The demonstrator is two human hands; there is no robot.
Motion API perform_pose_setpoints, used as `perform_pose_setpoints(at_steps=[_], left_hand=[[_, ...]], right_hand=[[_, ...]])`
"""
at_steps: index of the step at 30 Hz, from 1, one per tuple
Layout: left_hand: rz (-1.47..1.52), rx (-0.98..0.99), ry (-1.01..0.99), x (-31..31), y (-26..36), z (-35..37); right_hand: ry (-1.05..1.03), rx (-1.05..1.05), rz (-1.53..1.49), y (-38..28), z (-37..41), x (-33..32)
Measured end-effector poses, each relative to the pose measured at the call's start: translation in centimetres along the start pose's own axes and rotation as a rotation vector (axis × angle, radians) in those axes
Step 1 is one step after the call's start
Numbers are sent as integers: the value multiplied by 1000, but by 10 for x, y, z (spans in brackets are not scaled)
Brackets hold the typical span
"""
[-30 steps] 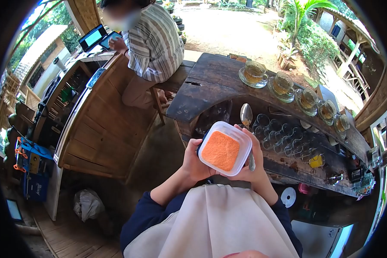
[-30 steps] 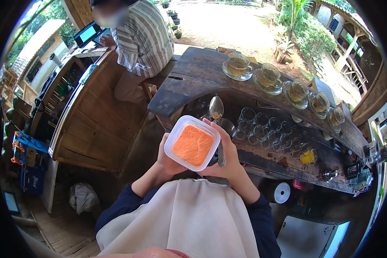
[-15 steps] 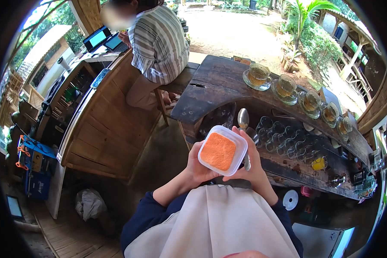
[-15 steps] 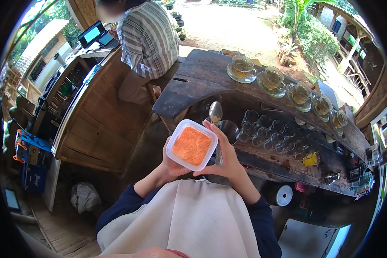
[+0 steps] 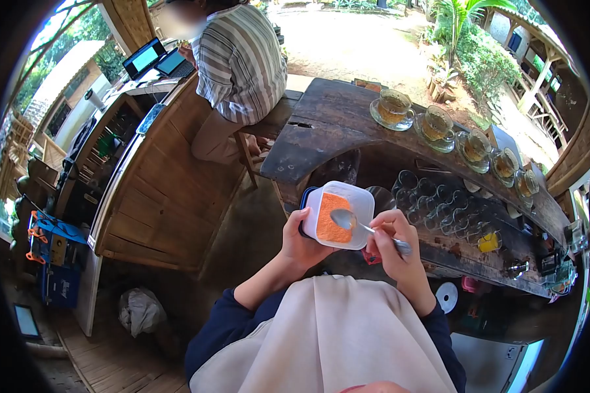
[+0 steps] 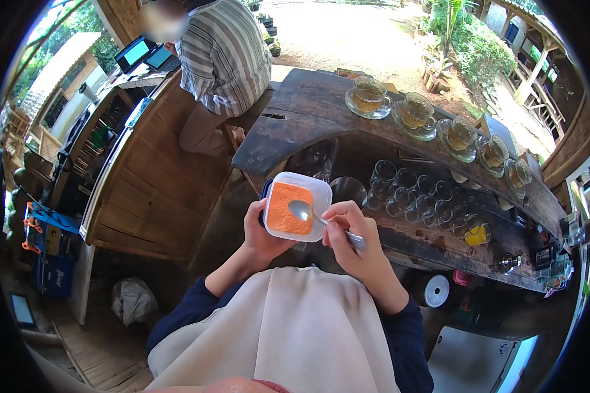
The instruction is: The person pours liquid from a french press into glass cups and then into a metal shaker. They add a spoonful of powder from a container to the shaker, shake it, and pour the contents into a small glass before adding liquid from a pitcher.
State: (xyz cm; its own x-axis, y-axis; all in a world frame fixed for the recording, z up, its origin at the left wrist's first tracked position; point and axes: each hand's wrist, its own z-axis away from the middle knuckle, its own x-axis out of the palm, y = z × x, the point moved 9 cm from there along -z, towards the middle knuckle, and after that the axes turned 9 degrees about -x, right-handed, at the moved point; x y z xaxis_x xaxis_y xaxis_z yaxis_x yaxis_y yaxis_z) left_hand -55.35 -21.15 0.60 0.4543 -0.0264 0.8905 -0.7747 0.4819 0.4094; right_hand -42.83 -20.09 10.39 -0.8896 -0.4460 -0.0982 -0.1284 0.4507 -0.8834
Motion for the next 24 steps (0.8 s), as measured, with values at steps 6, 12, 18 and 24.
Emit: perform_pose_setpoints(at_steps=[6, 12, 18, 24], left_hand=[[-2, -7, 55, -3, -2, 2], [-62, 12, 45, -1, -1, 3], [26, -16, -60, -1, -4, 2], [8, -36, -32, -4, -7, -1]], right_hand=[[118, -74, 135, 6, -5, -12], [105, -132, 237, 5, -6, -12], [160, -246, 236, 2, -8, -9], [216, -86, -9, 28, -2, -8]])
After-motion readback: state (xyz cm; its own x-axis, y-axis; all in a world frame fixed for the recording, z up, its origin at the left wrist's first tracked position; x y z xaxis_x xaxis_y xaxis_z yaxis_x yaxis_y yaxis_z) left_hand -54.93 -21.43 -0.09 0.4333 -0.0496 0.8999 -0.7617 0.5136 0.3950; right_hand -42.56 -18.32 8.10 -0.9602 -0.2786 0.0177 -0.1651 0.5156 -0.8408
